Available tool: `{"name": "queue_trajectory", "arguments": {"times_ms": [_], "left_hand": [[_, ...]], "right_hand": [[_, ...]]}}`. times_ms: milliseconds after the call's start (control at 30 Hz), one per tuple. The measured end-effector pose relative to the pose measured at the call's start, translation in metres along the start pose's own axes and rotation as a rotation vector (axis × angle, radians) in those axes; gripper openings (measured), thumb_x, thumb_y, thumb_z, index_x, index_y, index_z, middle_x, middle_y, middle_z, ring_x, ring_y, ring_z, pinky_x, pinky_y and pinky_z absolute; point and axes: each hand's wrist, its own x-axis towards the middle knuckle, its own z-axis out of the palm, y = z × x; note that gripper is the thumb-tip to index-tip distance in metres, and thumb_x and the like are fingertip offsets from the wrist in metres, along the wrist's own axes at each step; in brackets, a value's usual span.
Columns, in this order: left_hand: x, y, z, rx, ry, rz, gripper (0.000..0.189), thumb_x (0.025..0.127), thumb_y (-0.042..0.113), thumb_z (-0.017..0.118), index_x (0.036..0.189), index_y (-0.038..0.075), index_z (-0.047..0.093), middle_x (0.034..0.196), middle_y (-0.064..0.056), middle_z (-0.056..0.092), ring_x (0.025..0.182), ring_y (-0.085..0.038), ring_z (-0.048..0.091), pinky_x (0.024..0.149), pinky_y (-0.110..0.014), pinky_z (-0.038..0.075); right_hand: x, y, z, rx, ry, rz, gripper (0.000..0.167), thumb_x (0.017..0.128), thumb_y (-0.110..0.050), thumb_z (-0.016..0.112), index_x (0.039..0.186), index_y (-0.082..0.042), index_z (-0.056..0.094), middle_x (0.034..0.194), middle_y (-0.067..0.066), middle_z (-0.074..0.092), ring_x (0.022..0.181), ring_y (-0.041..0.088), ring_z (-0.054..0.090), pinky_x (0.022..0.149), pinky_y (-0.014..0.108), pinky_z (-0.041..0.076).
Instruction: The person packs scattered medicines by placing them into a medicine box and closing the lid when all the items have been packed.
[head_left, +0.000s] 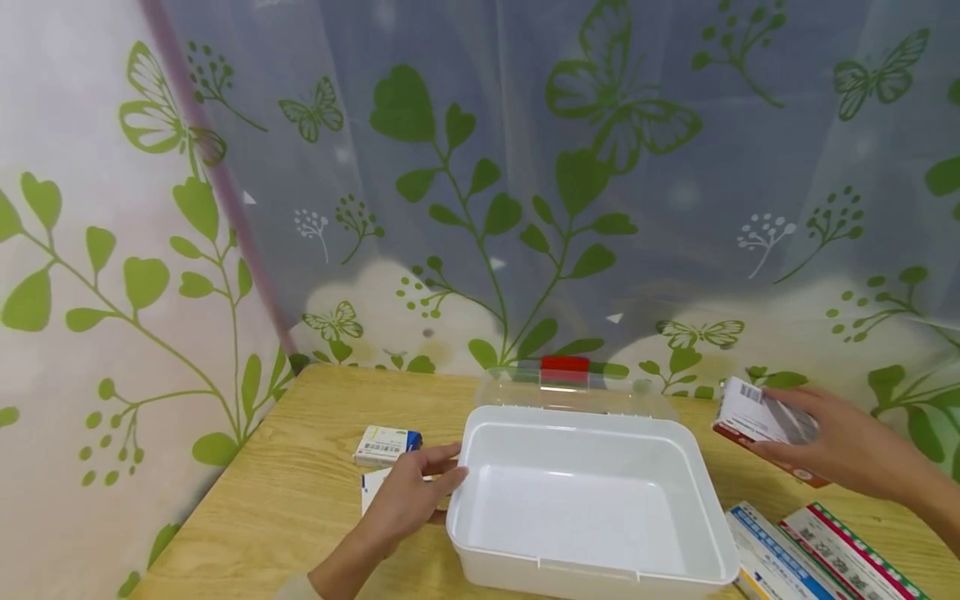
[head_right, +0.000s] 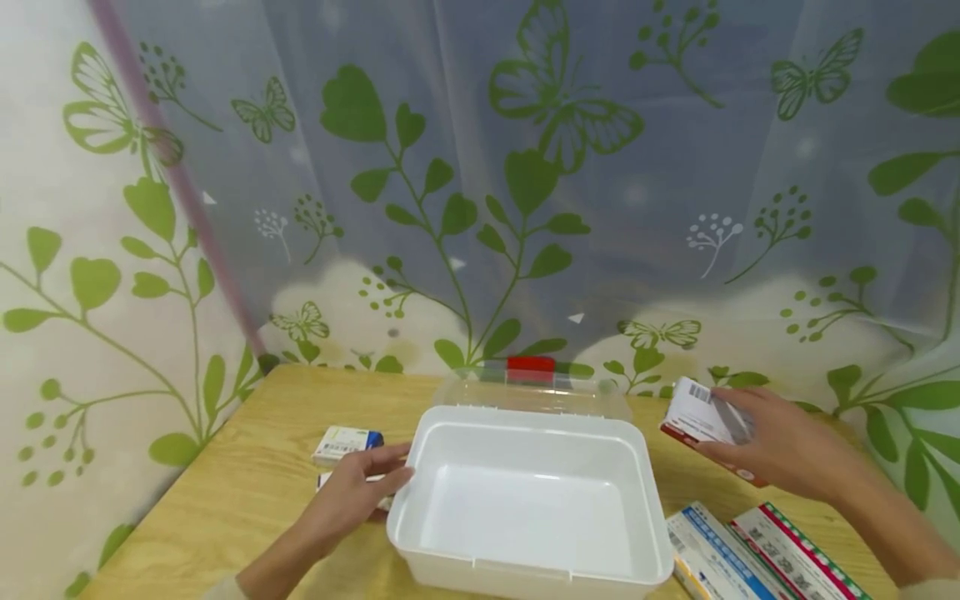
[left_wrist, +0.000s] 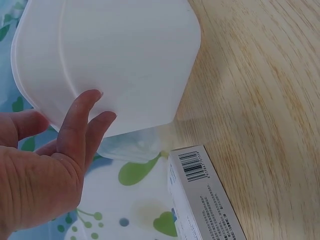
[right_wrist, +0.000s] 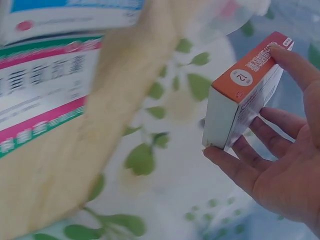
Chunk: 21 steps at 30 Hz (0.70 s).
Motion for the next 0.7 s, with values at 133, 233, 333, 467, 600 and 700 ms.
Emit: {"name": "queue_trajectory", "arguments": {"times_ms": [133, 233, 333, 467, 600, 700], "left_hand": [[0.000, 0.000, 0.000, -0.004, 0.000, 0.002, 0.049, 0.096, 0.014, 0.060, 0.137, -0.008, 0.044, 0.119, -0.024, 0.058, 0.096, -0.033, 0.064, 0.065, -0.040, 0.059], [0.000, 0.000, 0.000, -0.002, 0.003, 0.003, 0.049, 0.096, 0.014, 0.060, 0.137, -0.008, 0.044, 0.119, -0.025, 0.058, 0.096, -0.032, 0.064, 0.065, -0.040, 0.059], [0.000, 0.000, -0.001, 0.002, 0.004, 0.002, 0.049, 0.096, 0.014, 0.060, 0.137, -0.008, 0.044, 0.120, -0.025, 0.058, 0.095, -0.030, 0.064, 0.065, -0.041, 0.059], [0.000, 0.001, 0.000, 0.001, 0.003, 0.002, 0.049, 0.096, 0.014, 0.060, 0.137, -0.008, 0.045, 0.119, -0.024, 0.058, 0.094, -0.029, 0.064, 0.065, -0.041, 0.059], [0.000, 0.001, 0.000, -0.002, 0.005, 0.003, 0.049, 0.096, 0.013, 0.060, 0.137, -0.008, 0.045, 0.117, -0.022, 0.059, 0.093, -0.027, 0.064, 0.065, -0.040, 0.059], [-0.001, 0.000, -0.001, -0.003, 0.007, 0.002, 0.048, 0.095, 0.013, 0.060, 0.136, -0.008, 0.046, 0.117, -0.022, 0.059, 0.093, -0.027, 0.065, 0.065, -0.039, 0.059]], "right_hand": [[0.003, -0.029, -0.011, -0.010, -0.008, -0.043, 0.097, 0.078, -0.064, 0.066, 0.141, 0.005, 0.039, 0.132, 0.035, 0.037, 0.095, 0.037, 0.053, 0.063, 0.041, 0.049], [0.004, -0.051, -0.018, 0.034, -0.032, -0.070, 0.097, 0.078, -0.065, 0.065, 0.144, 0.001, 0.037, 0.138, 0.031, 0.032, 0.091, 0.030, 0.057, 0.060, 0.036, 0.050], [0.005, -0.073, -0.022, 0.102, -0.057, -0.095, 0.095, 0.078, -0.062, 0.067, 0.145, -0.002, 0.035, 0.143, 0.028, 0.029, 0.074, 0.017, 0.061, 0.053, 0.030, 0.050], [0.011, -0.097, -0.024, 0.041, -0.024, -0.160, 0.094, 0.076, -0.066, 0.066, 0.143, -0.005, 0.041, 0.142, 0.026, 0.033, 0.084, 0.023, 0.062, 0.054, 0.031, 0.050], [0.018, -0.118, -0.022, -0.030, 0.019, -0.225, 0.095, 0.074, -0.073, 0.061, 0.141, -0.007, 0.047, 0.137, 0.022, 0.042, 0.102, 0.032, 0.054, 0.061, 0.033, 0.048], [0.023, -0.131, -0.017, -0.022, 0.033, -0.277, 0.092, 0.075, -0.073, 0.061, 0.139, -0.008, 0.050, 0.133, 0.018, 0.048, 0.103, 0.031, 0.053, 0.067, 0.036, 0.048]]}}
